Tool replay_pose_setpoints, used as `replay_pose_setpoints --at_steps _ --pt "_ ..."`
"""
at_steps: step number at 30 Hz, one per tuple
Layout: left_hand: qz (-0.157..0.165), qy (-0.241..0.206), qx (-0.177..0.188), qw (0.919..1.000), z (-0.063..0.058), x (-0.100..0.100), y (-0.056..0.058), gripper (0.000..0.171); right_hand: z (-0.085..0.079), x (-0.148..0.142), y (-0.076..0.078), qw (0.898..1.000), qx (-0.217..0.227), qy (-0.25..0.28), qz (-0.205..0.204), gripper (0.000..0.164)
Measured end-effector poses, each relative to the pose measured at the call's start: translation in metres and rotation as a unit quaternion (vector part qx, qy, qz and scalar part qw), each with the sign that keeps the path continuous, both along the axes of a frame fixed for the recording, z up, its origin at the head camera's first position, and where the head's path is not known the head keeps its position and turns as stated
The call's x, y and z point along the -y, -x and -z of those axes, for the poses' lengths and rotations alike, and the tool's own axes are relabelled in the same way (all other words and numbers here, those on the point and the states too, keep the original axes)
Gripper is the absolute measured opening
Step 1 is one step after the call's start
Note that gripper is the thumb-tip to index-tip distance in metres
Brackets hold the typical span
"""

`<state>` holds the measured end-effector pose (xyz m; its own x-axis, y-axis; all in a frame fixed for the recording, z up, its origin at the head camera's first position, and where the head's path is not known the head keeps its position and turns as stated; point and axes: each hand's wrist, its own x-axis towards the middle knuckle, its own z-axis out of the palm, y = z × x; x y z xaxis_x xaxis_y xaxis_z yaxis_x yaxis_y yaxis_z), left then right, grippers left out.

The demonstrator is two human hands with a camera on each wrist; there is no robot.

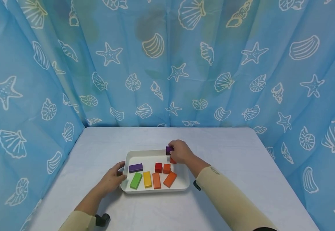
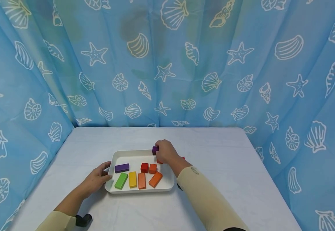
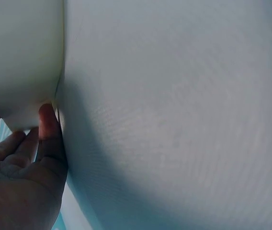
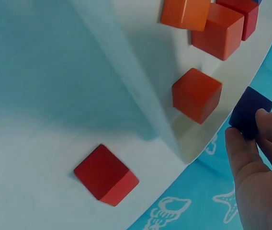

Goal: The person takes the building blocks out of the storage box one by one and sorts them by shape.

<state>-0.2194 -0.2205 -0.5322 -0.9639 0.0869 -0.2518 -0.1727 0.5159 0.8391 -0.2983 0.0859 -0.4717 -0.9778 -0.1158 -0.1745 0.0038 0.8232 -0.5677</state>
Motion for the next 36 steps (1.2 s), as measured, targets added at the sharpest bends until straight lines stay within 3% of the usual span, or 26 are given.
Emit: replay_pose_setpoints --at_steps 7,19,36 --pt "-0.002 0.003 0.004 1.0000 -0.004 -0.002 -0.002 0.067 0.000 -0.020 -0.002 1.000 -0.009 -0.005 -0.004 0.041" --pt "-0.007 0.008 0.006 0.9999 -0.004 -0.005 -0.002 0.067 0.001 -0.060 -0.007 1.000 -0.017 0.006 0.023 0.039" --pt "-0.002 0.009 0.006 0.9999 -0.003 -0.005 0.000 0.068 0.010 -0.102 -0.010 0.999 -0.015 -0.008 0.029 0.049"
